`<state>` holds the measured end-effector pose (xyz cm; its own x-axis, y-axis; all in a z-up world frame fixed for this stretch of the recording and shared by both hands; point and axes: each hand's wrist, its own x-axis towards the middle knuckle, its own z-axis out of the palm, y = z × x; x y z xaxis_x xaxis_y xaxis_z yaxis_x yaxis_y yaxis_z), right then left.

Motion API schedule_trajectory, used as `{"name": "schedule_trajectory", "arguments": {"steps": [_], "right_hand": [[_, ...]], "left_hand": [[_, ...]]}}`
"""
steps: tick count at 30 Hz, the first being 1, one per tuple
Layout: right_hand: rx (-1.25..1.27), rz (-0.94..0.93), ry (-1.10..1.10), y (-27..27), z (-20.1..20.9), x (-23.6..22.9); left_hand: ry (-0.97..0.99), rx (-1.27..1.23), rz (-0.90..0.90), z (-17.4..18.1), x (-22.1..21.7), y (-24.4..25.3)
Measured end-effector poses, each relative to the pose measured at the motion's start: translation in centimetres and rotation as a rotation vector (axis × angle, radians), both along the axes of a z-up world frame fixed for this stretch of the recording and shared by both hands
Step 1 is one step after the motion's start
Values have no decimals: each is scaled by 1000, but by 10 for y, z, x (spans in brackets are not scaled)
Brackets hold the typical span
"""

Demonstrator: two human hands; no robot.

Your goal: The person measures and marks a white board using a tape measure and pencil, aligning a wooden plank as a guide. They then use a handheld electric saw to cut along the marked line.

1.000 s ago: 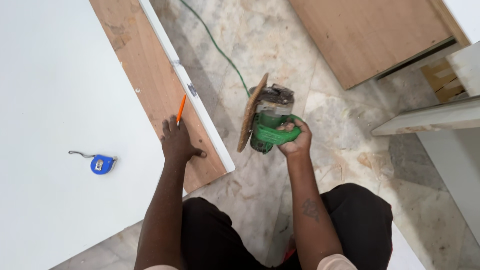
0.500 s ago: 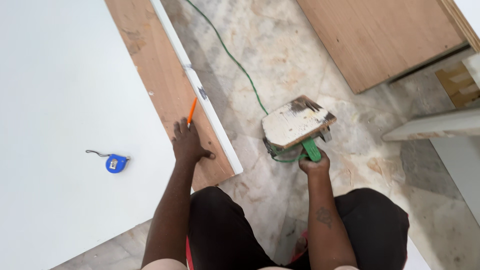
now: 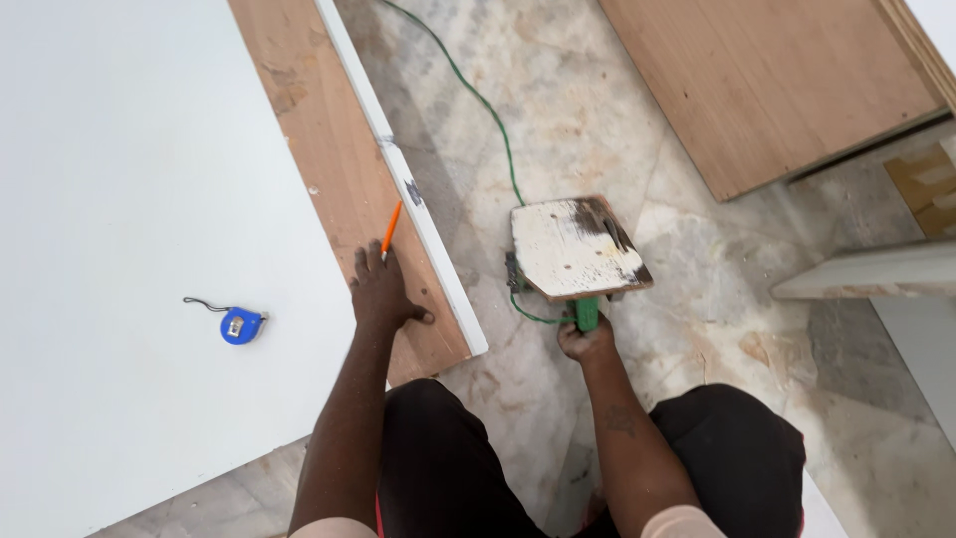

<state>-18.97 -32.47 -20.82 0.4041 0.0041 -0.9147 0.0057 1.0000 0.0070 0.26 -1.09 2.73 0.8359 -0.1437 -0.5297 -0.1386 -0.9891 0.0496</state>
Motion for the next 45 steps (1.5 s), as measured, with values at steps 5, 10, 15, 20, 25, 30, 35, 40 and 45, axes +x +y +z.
{"name": "schedule_trajectory", "arguments": {"steps": [5, 10, 15, 20, 25, 30, 35, 40, 45], "right_hand": [[-62, 114, 60, -4, -6, -8], [-140, 110, 390, 12, 8, -39], [-835, 1394, 231, 58, 60, -63], [-1045, 1395, 42, 75, 138, -54], [-1179, 1175, -40, 57, 188, -50], [-1148, 1087, -115, 62, 206, -50], [-1439, 1398, -175, 102, 213, -51], [-601, 693, -441, 107, 240, -32], [-51, 303, -898, 132, 280, -7]], "left_hand": [[1, 18, -14, 4, 0, -2], [-1, 13, -8, 5, -1, -2], [2, 17, -6, 1, -2, -1], [-10, 21, -37, -9, -1, 3], [-28, -12, -32, -18, -1, 9], [-49, -48, -1, -17, -8, 10], [-100, -86, 43, -13, -13, 12], [-149, -137, 100, -20, -20, 19], [-179, -166, 143, -29, -22, 21]]}}
